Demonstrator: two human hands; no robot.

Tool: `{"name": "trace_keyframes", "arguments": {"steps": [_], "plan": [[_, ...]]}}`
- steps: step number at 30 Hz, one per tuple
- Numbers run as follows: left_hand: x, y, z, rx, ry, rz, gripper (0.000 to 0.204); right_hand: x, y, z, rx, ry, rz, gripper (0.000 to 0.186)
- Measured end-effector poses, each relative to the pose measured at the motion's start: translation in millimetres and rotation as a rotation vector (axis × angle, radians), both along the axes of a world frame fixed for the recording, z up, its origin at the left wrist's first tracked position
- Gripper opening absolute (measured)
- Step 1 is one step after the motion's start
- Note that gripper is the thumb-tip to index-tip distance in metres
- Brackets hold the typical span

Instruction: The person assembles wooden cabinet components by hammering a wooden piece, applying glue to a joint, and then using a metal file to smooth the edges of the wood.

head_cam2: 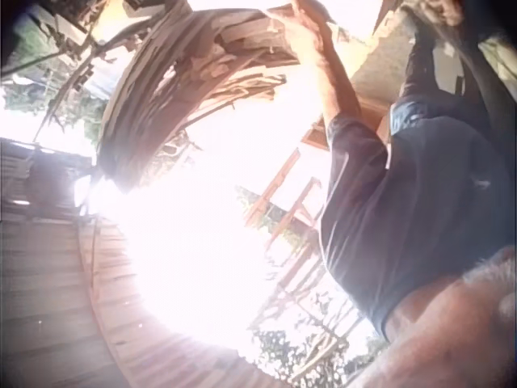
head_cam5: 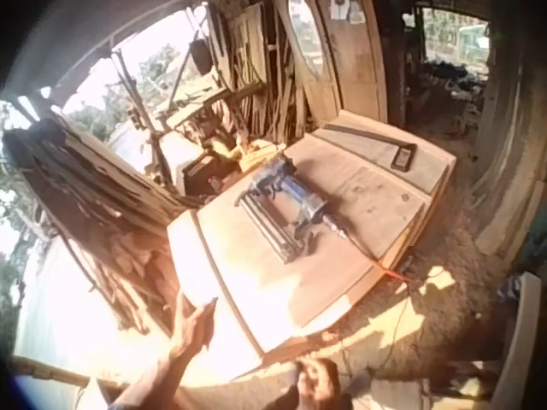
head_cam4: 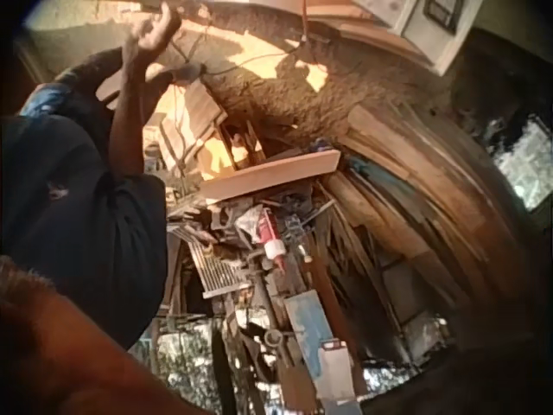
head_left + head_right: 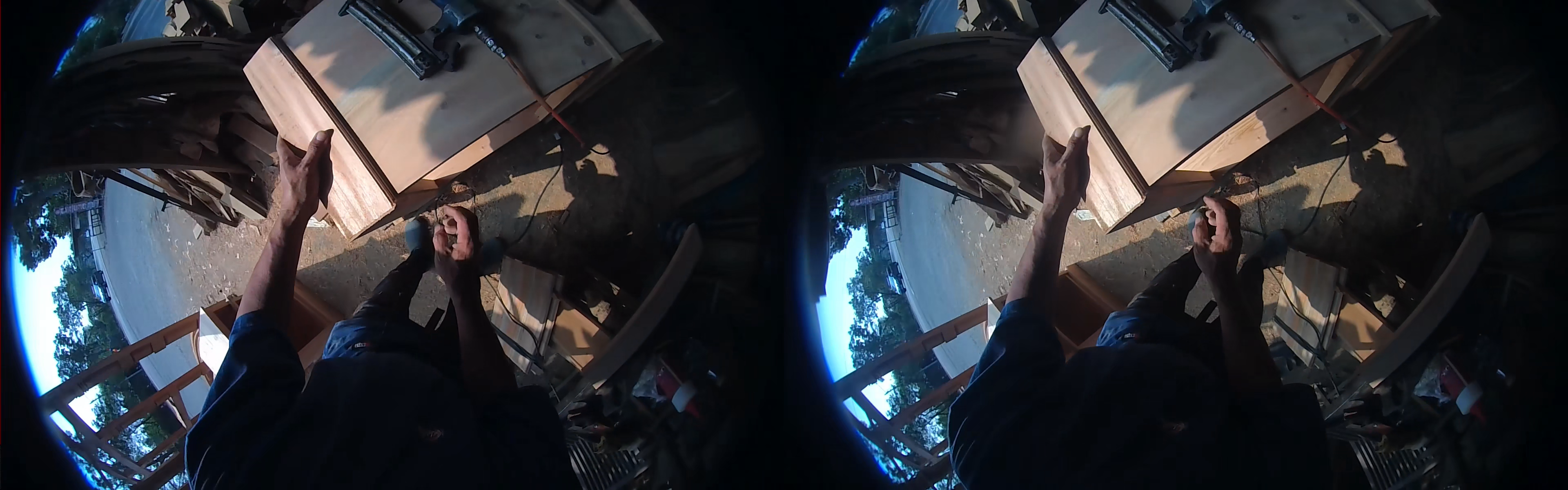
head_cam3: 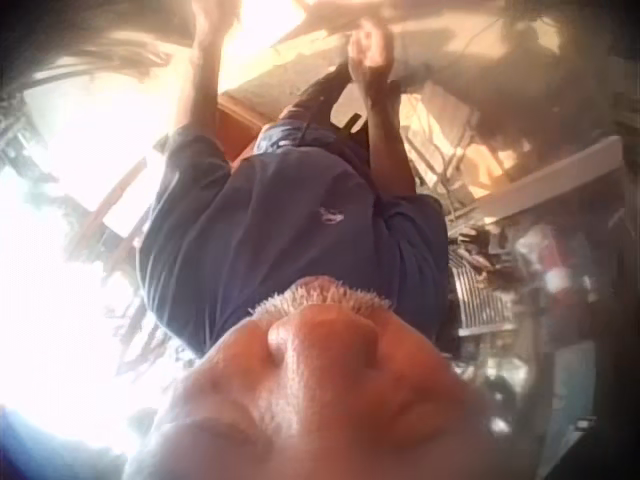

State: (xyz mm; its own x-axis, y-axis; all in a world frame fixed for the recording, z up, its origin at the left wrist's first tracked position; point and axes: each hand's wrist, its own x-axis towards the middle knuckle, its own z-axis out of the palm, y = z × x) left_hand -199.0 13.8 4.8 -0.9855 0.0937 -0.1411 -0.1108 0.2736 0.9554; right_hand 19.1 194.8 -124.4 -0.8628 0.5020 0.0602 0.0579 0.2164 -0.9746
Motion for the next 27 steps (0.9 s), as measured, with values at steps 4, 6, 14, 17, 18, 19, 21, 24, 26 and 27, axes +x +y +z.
{"name": "trace_keyframes", "arguments": {"steps": [4,6,14,17,18,19,21,24,26,27], "plan": [[5,10,1,0.218,0.116,0.053,0.078,-22,1,109,0.263,0.097,0.168,0.057],[1,11,-4,0.185,0.114,0.055,0.089,-30,-8,142,0.426,0.118,0.259,0.065],[6,13,-23,-0.020,0.150,0.148,0.119,-54,-67,166,0.826,-0.143,0.273,0.090],[10,7,-20,-0.029,0.124,0.168,0.119,-56,-77,167,0.913,-0.259,0.279,0.089],[10,7,-19,-0.006,0.115,0.166,0.118,-55,-80,169,0.955,-0.299,0.270,0.090],[8,5,-20,0.037,0.100,0.150,0.116,-55,-81,167,0.973,-0.307,0.285,0.090],[9,3,-21,0.069,0.087,0.149,0.114,-53,-80,162,1.039,-0.308,0.291,0.091],[8,0,-26,0.082,0.081,0.141,0.113,-55,-80,155,0.996,-0.274,0.306,0.090],[7,-3,-27,0.119,0.077,0.099,0.111,-60,-85,162,1.051,-0.180,0.320,0.091],[6,-7,-29,0.129,0.071,0.109,0.111,-61,-86,164,1.062,-0.184,0.331,0.091]]}}
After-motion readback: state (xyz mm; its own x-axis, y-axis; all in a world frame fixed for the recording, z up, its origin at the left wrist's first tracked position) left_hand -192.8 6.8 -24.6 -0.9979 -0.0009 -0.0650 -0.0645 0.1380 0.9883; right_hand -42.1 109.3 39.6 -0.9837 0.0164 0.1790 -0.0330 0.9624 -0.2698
